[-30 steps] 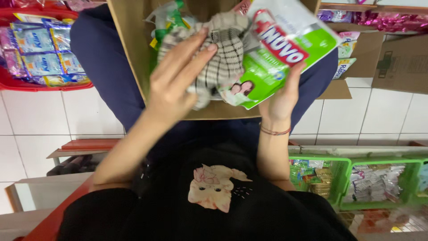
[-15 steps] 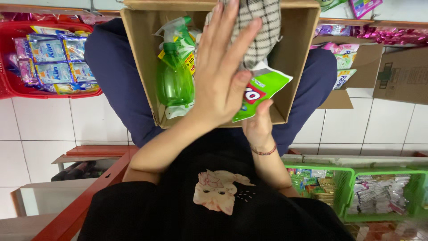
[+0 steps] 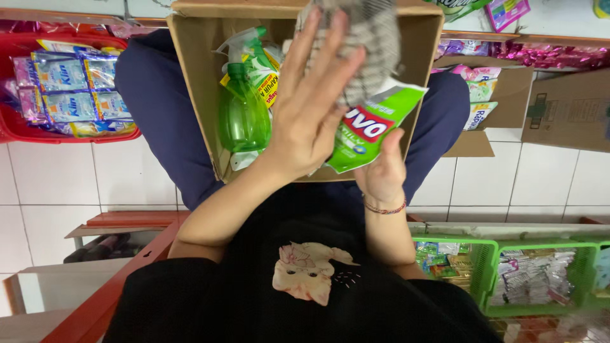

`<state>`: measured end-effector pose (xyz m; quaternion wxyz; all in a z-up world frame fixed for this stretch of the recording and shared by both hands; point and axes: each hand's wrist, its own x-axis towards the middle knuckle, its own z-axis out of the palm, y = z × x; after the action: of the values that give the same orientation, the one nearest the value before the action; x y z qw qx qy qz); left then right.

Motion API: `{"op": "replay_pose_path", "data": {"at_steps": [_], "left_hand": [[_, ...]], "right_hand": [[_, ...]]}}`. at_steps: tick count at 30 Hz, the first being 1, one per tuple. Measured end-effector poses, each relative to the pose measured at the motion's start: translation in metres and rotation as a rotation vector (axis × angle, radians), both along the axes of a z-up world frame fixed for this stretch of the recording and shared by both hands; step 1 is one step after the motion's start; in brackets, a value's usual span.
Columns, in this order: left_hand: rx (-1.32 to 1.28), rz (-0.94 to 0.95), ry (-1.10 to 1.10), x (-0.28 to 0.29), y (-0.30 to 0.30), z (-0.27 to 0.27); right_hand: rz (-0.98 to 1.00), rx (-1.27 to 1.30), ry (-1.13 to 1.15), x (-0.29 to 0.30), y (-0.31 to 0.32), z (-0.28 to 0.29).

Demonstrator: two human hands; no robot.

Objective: The person wipes various product pouches with a cloth and places them into a cardboard box while sitting near store shelves.

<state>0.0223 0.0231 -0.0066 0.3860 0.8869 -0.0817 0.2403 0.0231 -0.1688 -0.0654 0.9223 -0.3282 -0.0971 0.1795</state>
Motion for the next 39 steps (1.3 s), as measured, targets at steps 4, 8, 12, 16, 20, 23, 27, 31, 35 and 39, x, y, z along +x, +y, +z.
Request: {"op": "replay_pose_path", "data": {"at_steps": [4, 8, 12, 16, 20, 23, 27, 31, 35, 39], "left_hand": [[0.177, -0.154, -0.330, 0.000, -0.016, 0.007], [0.306, -0.304, -0.371, -0.015, -0.019, -0.012], [0.193, -0.475, -0.296, -0.019, 0.005, -0.041], [0.164, -0.456, -0.218, -0.018, 0.027, -0.057], [0.229, -0.384, -0.172, -0.023, 0.038, -0.058], [0.278, -0.329, -0.118, -0.018, 0.043, -0.051], [0.221, -0.287, -0.023, -0.003, 0.036, -0.031], [-0.275, -0.435, 0.150, 0.007, 0.012, -0.003], [-0.498, -0.432, 0.393, 0.020, -0.019, 0.011], [-0.552, -0.405, 0.383, 0.030, -0.033, 0.010]], "right_hand": [[-0.060, -0.121, 0.007, -0.003, 0.002, 0.006], [-0.140, -0.023, -0.029, 0.005, -0.007, 0.021], [-0.218, 0.007, -0.022, 0.024, -0.015, 0.037], [-0.160, 0.048, -0.118, 0.041, -0.021, 0.046], [-0.190, 0.089, -0.103, 0.051, -0.034, 0.045], [-0.238, 0.124, -0.076, 0.054, -0.044, 0.039], [-0.207, 0.146, -0.092, 0.058, -0.055, 0.037], [-0.218, 0.065, -0.130, 0.057, -0.053, 0.042], [-0.360, -0.046, -0.162, 0.052, -0.049, 0.045], [-0.621, -0.343, -0.407, 0.053, -0.058, 0.046]]}}
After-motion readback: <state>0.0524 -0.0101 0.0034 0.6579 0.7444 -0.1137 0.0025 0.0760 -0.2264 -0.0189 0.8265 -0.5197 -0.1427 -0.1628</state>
